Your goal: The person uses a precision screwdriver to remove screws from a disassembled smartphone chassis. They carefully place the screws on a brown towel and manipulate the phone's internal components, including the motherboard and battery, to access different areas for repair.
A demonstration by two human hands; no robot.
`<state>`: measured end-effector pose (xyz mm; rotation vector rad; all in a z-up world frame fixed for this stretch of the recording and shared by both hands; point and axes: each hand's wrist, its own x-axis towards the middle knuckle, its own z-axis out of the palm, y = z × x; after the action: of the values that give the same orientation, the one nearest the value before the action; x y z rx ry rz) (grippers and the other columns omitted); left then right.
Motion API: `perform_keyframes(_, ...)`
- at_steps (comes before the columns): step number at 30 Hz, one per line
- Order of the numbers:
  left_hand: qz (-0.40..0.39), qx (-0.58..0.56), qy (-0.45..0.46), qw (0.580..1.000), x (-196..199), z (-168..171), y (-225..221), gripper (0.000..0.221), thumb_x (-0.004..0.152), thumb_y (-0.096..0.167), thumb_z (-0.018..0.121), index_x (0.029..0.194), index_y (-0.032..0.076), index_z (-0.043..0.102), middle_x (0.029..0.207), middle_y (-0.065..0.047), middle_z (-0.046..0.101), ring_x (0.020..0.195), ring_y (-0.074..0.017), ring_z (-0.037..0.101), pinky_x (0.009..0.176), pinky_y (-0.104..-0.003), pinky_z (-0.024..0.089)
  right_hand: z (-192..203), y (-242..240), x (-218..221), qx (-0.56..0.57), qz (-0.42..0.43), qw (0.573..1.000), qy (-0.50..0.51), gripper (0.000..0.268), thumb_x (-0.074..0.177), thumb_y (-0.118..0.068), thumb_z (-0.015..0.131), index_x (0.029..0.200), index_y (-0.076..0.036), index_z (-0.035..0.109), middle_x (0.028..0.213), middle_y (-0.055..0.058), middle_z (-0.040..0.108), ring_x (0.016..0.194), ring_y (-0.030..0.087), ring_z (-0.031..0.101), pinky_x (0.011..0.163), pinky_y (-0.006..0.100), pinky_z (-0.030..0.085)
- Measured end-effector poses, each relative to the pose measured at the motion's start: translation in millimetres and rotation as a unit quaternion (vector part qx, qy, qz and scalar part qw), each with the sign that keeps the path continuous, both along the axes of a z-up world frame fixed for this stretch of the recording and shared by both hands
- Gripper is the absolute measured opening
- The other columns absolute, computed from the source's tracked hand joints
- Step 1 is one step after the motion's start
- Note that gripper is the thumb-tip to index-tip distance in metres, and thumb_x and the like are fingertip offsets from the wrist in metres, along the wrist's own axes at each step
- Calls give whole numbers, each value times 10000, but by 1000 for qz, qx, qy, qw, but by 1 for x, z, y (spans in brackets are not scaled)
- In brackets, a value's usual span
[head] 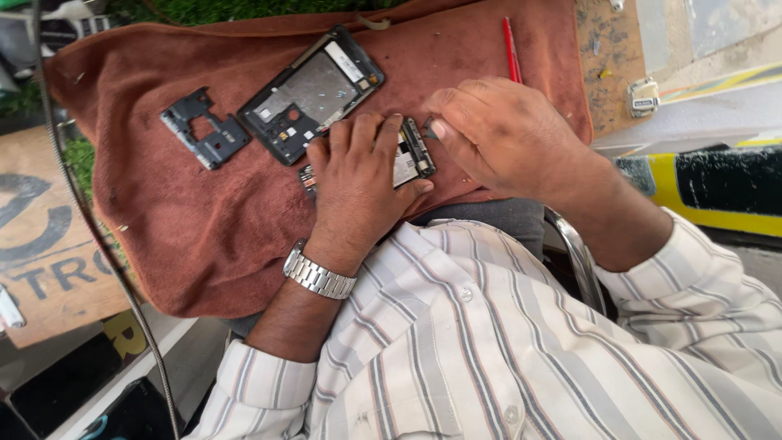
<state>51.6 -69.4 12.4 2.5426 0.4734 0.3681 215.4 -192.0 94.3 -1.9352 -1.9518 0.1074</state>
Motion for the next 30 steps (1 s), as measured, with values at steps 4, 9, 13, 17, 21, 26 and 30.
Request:
perform_keyframes(4,22,34,-58,998,-13,-7,16,624,830,414,852,1337,118,640,1271,-70,560,1173,-283,502,975,-502,326,8,8,-8,-30,10,999,-33,288,881,-17,610,1164,13,651,935,187,621,868,371,637,794,462,559)
perform_keyframes(9,129,73,-55,988,-19,-23,57,167,1024,251,762,1153,151,725,1122,-52,622,1051,-259,541,951,-476,328,10,6,-9,-143,-93,985,1,310,1033,-110,618,1312,25,619,906,175,676,834,381,667,721,498,533)
perform_keyframes(13,165,82,-65,981,-21,-28,76,92,979,200,786,1059,164,759,1051,-27,663,1027,-270,553,940,-487,320,11,5,-7,-23,-1,1000,-10,292,973,-39,566,1259,8,604,955,207,662,871,409,659,759,486,546)
perform_keyframes(17,141,98,-89,981,-6,-32,86,86,943,206,806,1005,153,779,1061,-22,701,1040,-265,558,940,-480,317,6,5,-8,-179,-95,979,3,299,1037,-170,613,1280,1,650,915,171,695,838,378,677,721,484,539)
perform_keyframes(21,118,114,-54,985,5,-31,86,58,878,196,813,843,155,791,916,-35,709,991,-275,568,917,-510,312,6,6,-9,-114,-32,993,0,363,1015,-115,596,1332,61,592,1014,195,677,906,372,664,805,462,551)
perform_keyframes(26,112,180,-23,977,11,-34,82,112,905,160,774,801,115,772,882,-42,702,1008,-260,576,941,-515,327,-7,6,-12,-152,-69,986,-19,255,1037,-145,632,1230,22,639,957,166,682,885,343,674,769,455,546)
perform_keyframes(30,107,232,-3,967,19,-32,81,75,923,142,716,919,79,757,945,-66,691,1018,-268,573,978,-518,345,-3,7,-17,-144,-68,987,-11,367,971,-93,637,1283,100,625,930,193,652,881,358,654,784,452,545)
